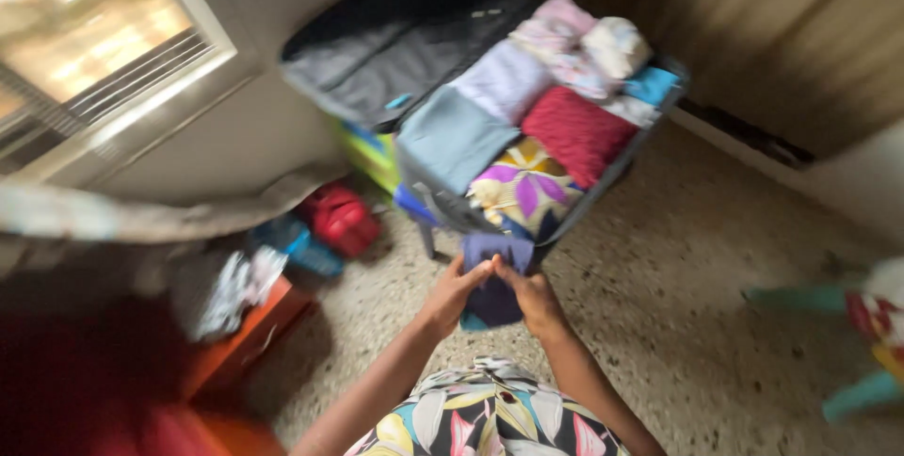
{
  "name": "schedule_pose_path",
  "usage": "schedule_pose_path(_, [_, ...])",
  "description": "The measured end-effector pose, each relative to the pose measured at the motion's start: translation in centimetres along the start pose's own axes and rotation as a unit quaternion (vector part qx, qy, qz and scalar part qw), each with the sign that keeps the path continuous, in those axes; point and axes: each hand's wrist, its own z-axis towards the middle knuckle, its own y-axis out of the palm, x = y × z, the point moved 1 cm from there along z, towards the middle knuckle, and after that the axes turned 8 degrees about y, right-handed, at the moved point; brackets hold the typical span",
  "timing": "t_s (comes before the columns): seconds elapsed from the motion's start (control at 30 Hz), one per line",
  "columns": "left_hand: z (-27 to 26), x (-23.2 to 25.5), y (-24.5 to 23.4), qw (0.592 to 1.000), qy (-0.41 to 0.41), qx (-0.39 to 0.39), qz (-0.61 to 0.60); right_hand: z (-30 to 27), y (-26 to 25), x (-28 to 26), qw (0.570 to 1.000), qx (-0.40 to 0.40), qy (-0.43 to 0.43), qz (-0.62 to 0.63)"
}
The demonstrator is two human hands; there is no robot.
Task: Packing several items of baby clothing into a suitcase.
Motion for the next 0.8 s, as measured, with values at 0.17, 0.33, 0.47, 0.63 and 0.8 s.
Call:
schedule_pose_path(0.17, [5.6, -4.0, 4.9, 0.993, -0.088, -0.062, -0.05, 1.1, -6.5, -0.5, 0.999, 0.031, 0.014, 0.026])
schedule_pose_path(0.33, [11.4, -6.5, 9.9, 0.996, -0.051, -0.012, -0.077, 2.3, -11.7, -5.2, 0.999, 0.003, 0.01, 0.041])
schedule_pose_path(0.47, [15.4, -7.2, 15.3, 0.989, 0.003, 0.047, -0.138, 4.4, -16.7, -8.7, 0.999, -0.047, -0.006, -0.009])
schedule_pose_path(0.63, [21.6, -11.0, 23.2, 0.979, 0.035, 0.099, -0.173, 8.4, -24.4, -13.7, 0.998, 0.003, 0.017, 0.053])
schedule_pose_path(0.8, [25.6, -13.4, 28.7, 0.971, 0.076, 0.133, -0.181, 10.7, -28.9, -18.7, 0.992, -0.032, 0.077, 0.092])
